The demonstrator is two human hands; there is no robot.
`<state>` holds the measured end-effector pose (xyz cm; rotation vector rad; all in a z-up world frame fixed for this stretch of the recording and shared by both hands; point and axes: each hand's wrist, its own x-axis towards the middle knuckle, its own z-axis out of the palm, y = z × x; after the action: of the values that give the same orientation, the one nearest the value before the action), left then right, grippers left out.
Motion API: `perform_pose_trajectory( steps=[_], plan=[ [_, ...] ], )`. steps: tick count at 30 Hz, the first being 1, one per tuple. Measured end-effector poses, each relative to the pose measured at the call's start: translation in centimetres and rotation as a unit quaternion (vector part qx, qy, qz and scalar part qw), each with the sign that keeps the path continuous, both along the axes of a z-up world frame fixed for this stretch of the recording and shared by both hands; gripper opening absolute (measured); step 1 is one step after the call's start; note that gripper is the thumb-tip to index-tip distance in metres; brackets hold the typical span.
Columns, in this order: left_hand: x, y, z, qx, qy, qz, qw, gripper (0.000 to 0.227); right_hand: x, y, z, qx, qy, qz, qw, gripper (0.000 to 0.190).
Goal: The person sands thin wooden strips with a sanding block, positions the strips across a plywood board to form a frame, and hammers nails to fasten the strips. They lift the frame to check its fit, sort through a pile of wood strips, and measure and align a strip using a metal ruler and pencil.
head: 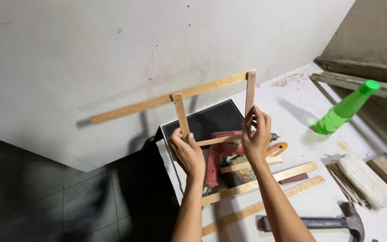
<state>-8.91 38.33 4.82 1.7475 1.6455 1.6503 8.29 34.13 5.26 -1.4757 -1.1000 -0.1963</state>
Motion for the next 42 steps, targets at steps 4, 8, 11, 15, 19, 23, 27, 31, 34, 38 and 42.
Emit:
perform_pose_trajectory(
  steps=[4, 8, 11, 15, 19, 23, 27, 31, 34, 38, 42],
  plan=[
    [0.4, 4.0, -1.3, -0.005, -0.008, 0.01, 1.0, 0.037, 0.7, 4.9, -0.7, 0.007, -0.014, 0.022, 1.0, 0.062],
    [1.2, 7.3, -3.0, -0.008, -0.017, 0.021, 1.0, 0.037, 1.5, 8.7, -1.6, -0.009, -0.014, 0.032, 0.999, 0.063],
    [1.8, 9.5, -4.3, -0.008, -0.02, 0.032, 0.999, 0.037, 2.1, 11.3, -2.7, -0.014, -0.005, 0.048, 0.999, 0.062],
    [2.2, 11.3, -5.4, -0.01, -0.039, 0.034, 0.999, 0.036, 2.7, 13.7, -4.1, -0.022, 0.003, 0.061, 0.998, 0.059],
    [2.4, 12.2, -6.1, -0.026, -0.037, 0.044, 0.998, 0.036, 2.9, 15.2, -5.6, -0.038, 0.021, 0.078, 0.996, 0.058],
    [2.8, 12.8, -6.8, -0.037, -0.027, 0.049, 0.998, 0.038, 3.5, 15.6, -6.8, -0.051, 0.036, 0.088, 0.994, 0.055],
    [3.0, 13.0, -7.2, -0.036, -0.013, 0.049, 0.998, 0.04, 3.7, 15.5, -6.9, -0.073, 0.017, 0.087, 0.993, 0.06],
    [3.0, 13.4, -7.8, -0.031, -0.003, 0.05, 0.998, 0.04, 3.8, 16.0, -7.2, -0.084, 0.022, 0.084, 0.993, 0.062],
    [2.9, 13.6, -8.4, -0.017, -0.013, 0.05, 0.999, 0.041, 3.8, 16.2, -7.2, -0.096, 0.02, 0.083, 0.992, 0.062],
    [3.0, 13.6, -8.2, -0.023, -0.026, 0.045, 0.998, 0.042, 3.7, 16.4, -7.2, -0.115, 0.029, 0.08, 0.99, 0.062],
    [3.0, 13.5, -8.1, -0.018, -0.039, 0.04, 0.998, 0.046, 3.8, 16.3, -7.4, -0.104, 0.024, 0.084, 0.991, 0.063]
  ],
)
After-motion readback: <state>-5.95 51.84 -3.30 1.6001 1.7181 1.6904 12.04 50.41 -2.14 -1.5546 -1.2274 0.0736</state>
